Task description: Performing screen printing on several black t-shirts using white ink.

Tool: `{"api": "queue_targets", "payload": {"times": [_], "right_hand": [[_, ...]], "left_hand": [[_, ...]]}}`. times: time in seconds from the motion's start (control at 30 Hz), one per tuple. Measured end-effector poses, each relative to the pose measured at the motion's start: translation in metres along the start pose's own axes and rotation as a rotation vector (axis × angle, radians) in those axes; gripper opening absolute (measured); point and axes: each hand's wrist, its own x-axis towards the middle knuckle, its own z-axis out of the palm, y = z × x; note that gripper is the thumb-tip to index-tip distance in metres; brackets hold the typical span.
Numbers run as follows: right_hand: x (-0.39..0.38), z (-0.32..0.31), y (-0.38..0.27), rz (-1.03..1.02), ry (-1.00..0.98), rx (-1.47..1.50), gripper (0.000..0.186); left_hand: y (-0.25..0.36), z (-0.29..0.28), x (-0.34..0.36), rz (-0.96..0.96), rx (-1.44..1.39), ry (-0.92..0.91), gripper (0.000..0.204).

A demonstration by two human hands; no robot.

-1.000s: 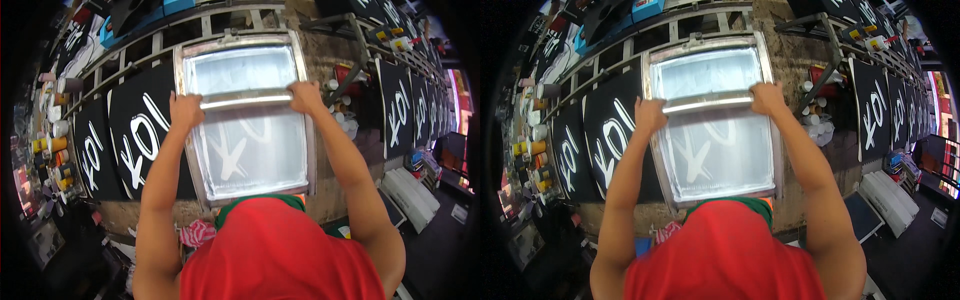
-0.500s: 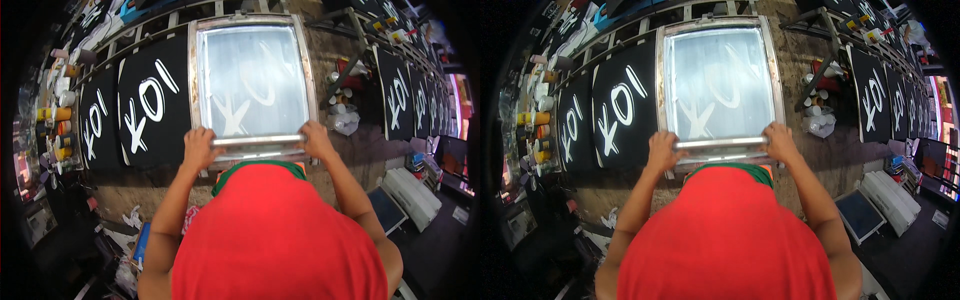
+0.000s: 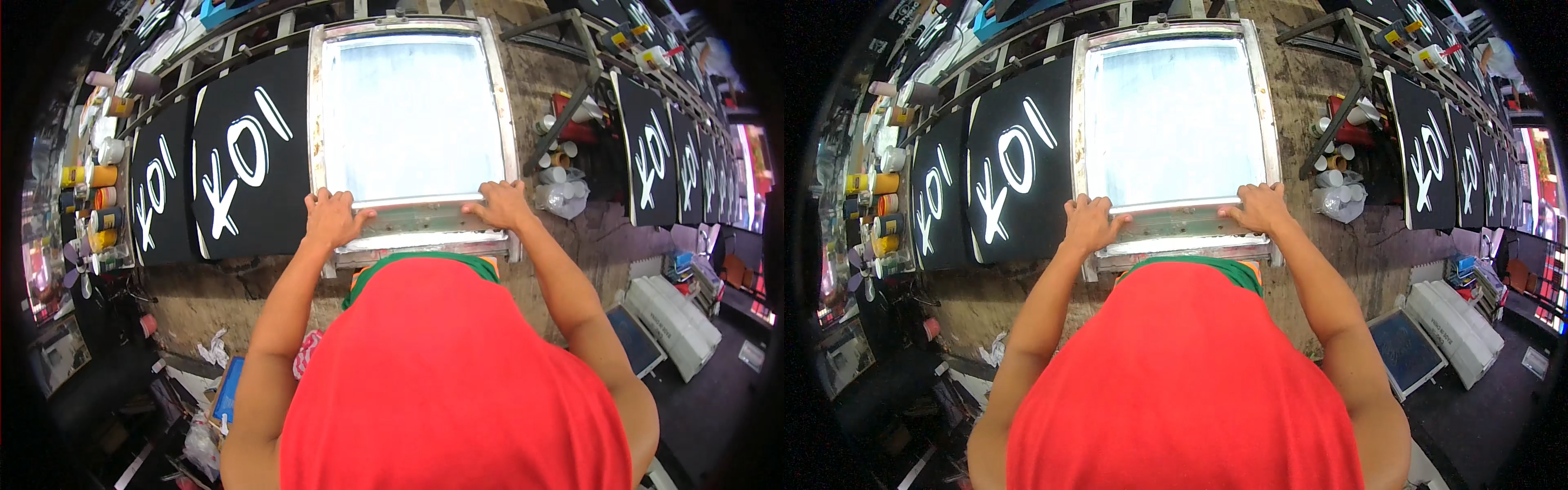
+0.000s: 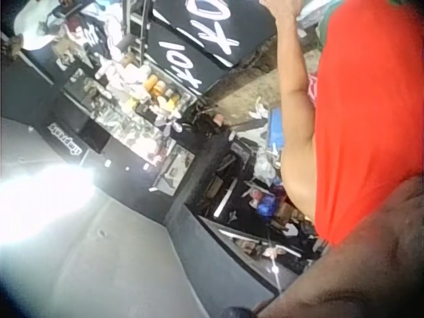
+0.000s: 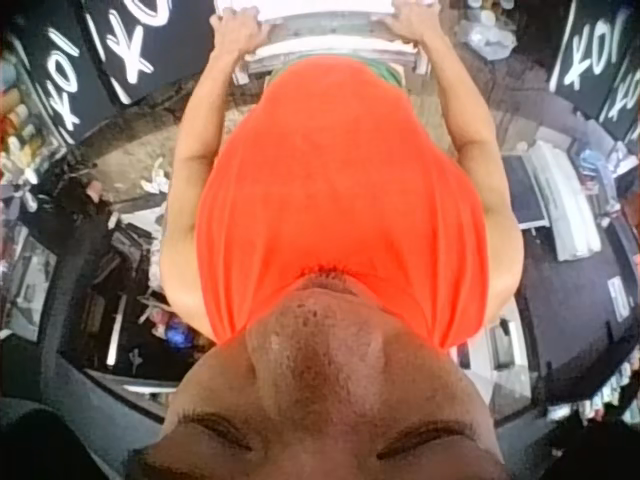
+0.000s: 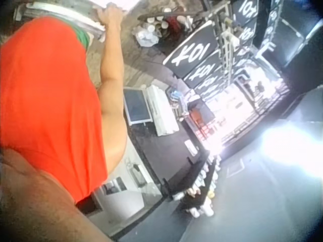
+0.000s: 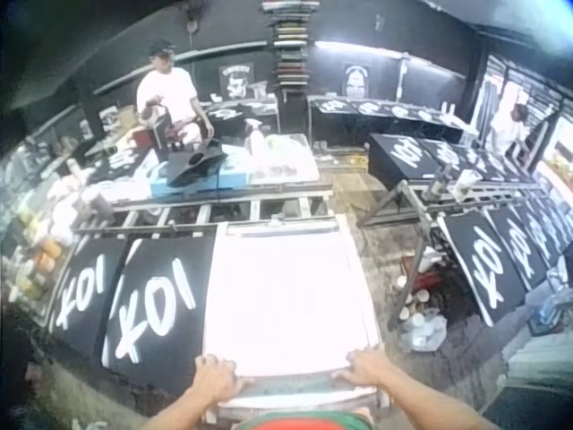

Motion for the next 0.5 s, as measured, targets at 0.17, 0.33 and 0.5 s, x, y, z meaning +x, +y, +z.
{"api": "queue_targets", "payload": {"times": [0.17, 0.33, 0.5], "right_hand": [[0.045, -0.050, 0.010, -0.021, 0.007, 0.004, 0.080], [0.126, -0.131, 0.029, -0.067, 0.308, 0.064, 0.060], [0.211, -0.184, 0.049, -0.179, 0.641, -0.048, 0.046]], "left_hand": [[-0.010, -0.038, 0.056, 0.023, 0.106, -0.072, 0.070], [-0.042, -0.113, 0.159, 0.107, 0.036, 0.193, 0.050], [-0.053, -0.152, 0.258, 0.108, 0.174, 0.351, 0.045]]}}
